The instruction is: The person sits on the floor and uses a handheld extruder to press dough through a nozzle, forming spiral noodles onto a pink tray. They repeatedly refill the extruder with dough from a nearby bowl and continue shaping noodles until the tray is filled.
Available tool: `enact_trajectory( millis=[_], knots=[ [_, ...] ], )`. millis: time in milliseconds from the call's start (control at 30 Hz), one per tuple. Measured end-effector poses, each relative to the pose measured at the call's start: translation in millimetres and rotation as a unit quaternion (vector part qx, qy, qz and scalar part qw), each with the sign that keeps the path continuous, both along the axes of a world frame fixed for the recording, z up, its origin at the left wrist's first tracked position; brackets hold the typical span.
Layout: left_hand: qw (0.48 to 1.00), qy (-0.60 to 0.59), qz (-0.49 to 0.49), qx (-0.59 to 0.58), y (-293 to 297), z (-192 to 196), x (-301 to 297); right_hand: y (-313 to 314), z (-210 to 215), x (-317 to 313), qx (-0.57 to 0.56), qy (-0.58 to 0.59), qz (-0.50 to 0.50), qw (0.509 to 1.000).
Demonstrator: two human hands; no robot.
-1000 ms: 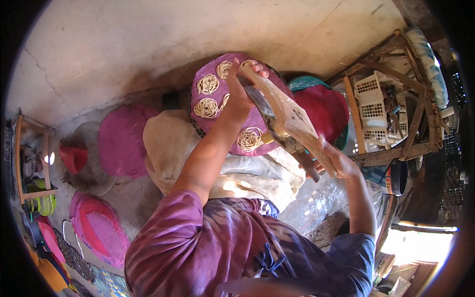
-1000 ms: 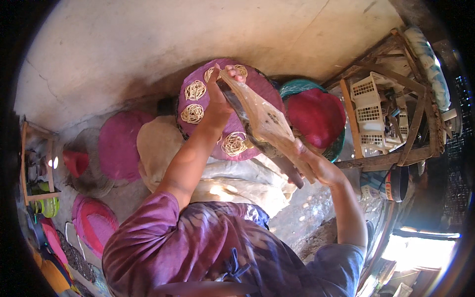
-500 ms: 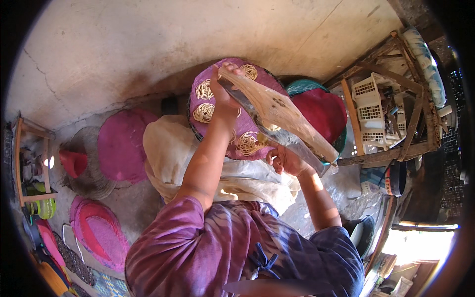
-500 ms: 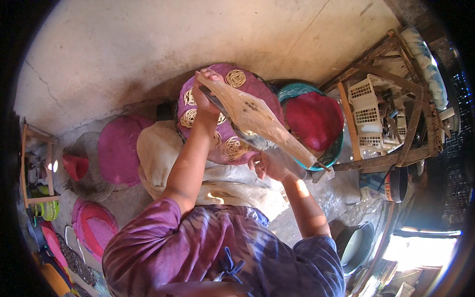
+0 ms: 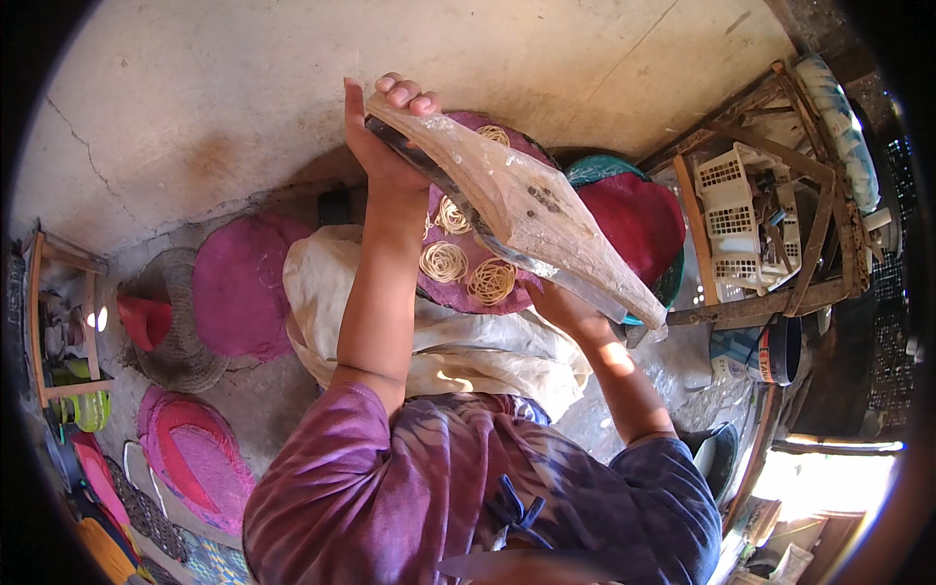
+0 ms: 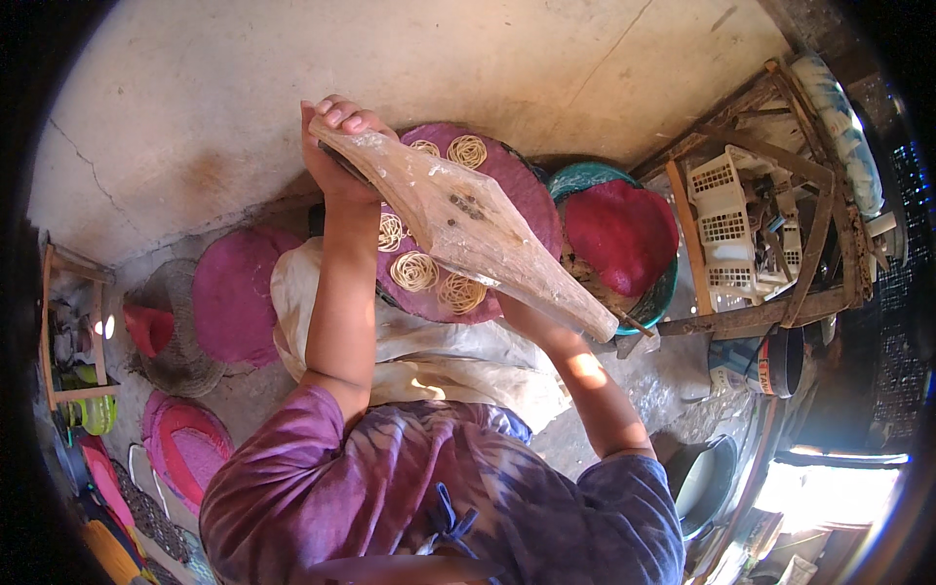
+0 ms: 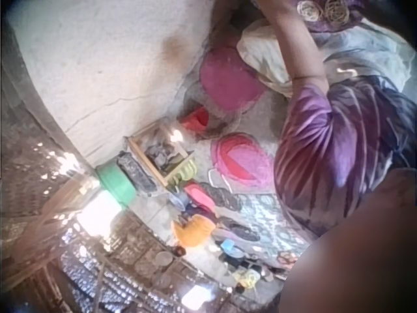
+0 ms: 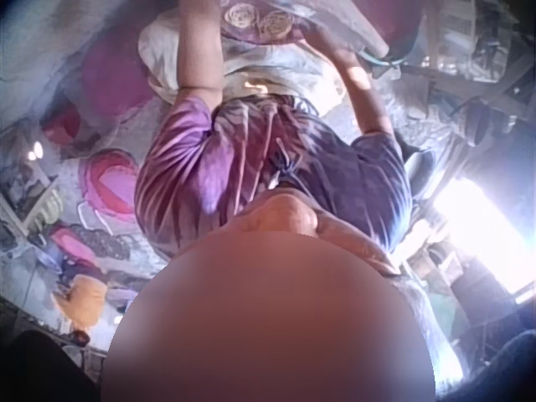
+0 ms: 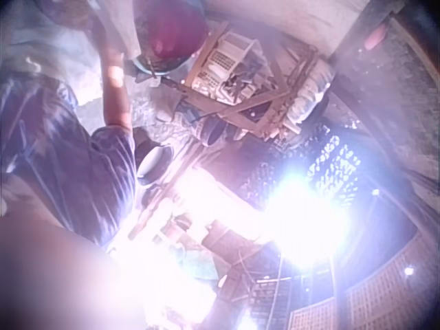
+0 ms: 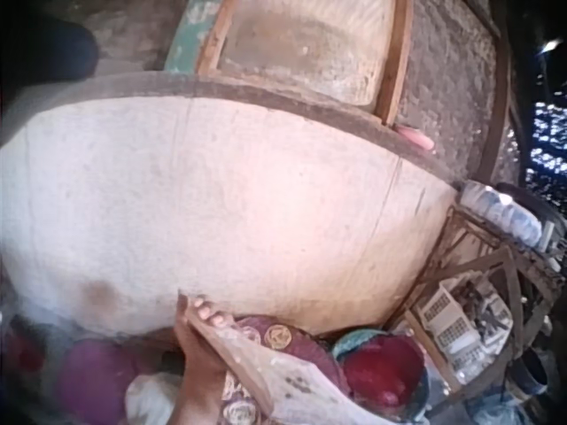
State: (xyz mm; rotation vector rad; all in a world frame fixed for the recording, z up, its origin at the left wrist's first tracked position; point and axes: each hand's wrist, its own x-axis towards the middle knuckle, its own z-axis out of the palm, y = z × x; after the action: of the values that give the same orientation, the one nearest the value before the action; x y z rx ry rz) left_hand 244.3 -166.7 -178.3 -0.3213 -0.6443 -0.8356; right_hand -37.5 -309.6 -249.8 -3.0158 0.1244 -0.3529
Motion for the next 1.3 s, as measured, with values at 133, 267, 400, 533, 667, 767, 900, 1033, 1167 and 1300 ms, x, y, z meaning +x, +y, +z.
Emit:
enact_trajectory(
  millis=[133,267,400,533,667,767,900,1033,1167,1300],
  knots=[
    [1.000,-0.020,0.007,-0.001,0,-1,1,14,-11,7,-0.005,-0.075,-0.020,0.997],
    [0.999,-0.034,0.009,0.002,-2,-5,0,7,-23,13,0.052,-0.089,-0.038,0.994],
    [0.999,-0.032,-0.002,-0.003,0,-4,1,-5,-25,6,0.170,-0.131,-0.038,0.976],
    [0.999,-0.044,0.002,-0.006,1,-4,1,3,-30,-3,0.138,-0.079,-0.052,0.986],
    [0.999,-0.046,-0.009,0.006,-1,-3,-3,19,-33,-11,0.129,-0.066,-0.060,0.988],
    [0.999,-0.020,-0.016,0.032,1,2,-7,10,-11,-22,0.127,-0.034,-0.098,0.986],
    [0.993,0.015,-0.003,0.116,-9,11,-12,-36,60,-35,0.887,0.092,-0.038,0.451],
    [0.979,-0.007,0.001,0.206,-52,7,-8,-54,108,-25,0.753,0.230,-0.001,0.617],
    [0.971,0.079,-0.023,0.222,-85,-25,-1,-65,116,-6,0.720,0.257,-0.107,0.635],
    [0.965,0.119,-0.037,0.229,-87,-39,1,-75,110,-3,0.745,0.242,-0.170,0.599]
  ],
)
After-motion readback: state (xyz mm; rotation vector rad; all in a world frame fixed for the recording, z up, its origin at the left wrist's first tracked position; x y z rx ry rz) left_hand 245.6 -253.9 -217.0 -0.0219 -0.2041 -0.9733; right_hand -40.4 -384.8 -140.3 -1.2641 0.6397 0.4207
